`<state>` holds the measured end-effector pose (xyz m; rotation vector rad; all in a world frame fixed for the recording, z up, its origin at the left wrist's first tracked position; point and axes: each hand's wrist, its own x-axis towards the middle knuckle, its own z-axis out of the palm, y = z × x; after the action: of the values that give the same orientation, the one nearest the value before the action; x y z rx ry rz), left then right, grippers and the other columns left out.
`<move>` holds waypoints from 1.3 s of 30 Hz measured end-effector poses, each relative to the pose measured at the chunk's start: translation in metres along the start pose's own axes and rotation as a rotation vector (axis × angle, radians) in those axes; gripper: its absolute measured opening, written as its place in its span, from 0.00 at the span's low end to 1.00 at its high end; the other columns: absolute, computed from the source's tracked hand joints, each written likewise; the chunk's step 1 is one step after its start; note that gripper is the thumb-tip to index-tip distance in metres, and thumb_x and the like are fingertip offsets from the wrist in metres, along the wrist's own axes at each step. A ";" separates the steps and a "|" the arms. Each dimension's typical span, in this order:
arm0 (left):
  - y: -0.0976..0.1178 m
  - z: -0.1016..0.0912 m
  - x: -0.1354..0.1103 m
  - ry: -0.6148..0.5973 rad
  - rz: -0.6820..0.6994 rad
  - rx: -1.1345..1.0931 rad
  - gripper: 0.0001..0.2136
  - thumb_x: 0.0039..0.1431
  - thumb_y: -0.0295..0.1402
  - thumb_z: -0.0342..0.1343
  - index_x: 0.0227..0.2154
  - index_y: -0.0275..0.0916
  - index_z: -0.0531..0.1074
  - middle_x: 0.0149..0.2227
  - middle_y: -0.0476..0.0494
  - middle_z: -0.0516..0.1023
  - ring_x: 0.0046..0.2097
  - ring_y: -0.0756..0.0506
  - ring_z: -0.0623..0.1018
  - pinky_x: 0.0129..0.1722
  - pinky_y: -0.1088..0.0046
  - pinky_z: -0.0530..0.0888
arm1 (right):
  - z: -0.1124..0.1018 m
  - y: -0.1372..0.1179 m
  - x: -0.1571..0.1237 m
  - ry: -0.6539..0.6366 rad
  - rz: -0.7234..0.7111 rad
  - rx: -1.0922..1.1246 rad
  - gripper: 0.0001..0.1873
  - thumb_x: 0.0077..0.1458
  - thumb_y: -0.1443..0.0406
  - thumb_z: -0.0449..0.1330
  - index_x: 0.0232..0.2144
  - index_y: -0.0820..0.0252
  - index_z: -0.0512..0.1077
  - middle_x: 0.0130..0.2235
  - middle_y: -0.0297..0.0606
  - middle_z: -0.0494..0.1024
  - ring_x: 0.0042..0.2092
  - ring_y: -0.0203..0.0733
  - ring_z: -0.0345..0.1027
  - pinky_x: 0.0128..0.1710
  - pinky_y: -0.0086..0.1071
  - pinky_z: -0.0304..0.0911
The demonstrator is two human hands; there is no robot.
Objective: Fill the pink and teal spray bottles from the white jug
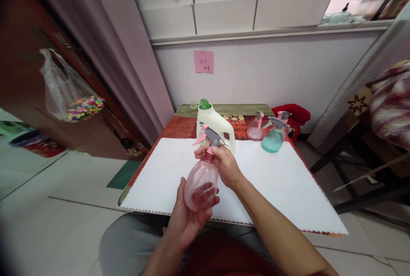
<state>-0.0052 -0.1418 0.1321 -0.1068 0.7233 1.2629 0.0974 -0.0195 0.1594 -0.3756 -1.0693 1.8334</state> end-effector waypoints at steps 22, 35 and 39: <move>-0.001 -0.006 0.006 -0.007 0.007 0.021 0.33 0.63 0.57 0.51 0.44 0.24 0.77 0.35 0.28 0.82 0.30 0.42 0.82 0.17 0.76 0.69 | -0.006 0.015 -0.001 -0.027 0.033 0.056 0.15 0.52 0.52 0.65 0.33 0.56 0.72 0.35 0.39 0.81 0.38 0.46 0.75 0.46 0.42 0.69; -0.002 0.002 0.003 0.054 0.021 0.118 0.33 0.64 0.57 0.47 0.41 0.25 0.77 0.34 0.31 0.81 0.27 0.43 0.80 0.15 0.76 0.67 | -0.014 0.011 -0.003 -0.039 0.066 0.066 0.14 0.51 0.53 0.64 0.32 0.55 0.70 0.32 0.37 0.80 0.36 0.45 0.74 0.39 0.37 0.67; -0.002 0.002 0.003 0.069 0.101 0.131 0.32 0.64 0.57 0.48 0.42 0.27 0.77 0.36 0.31 0.81 0.29 0.42 0.80 0.18 0.74 0.69 | -0.016 0.013 -0.003 -0.037 0.043 0.043 0.13 0.54 0.53 0.62 0.34 0.55 0.70 0.32 0.36 0.79 0.38 0.47 0.75 0.44 0.41 0.68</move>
<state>-0.0025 -0.1390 0.1309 -0.0066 0.8782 1.3092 0.1018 -0.0157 0.1397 -0.3429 -1.0523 1.9052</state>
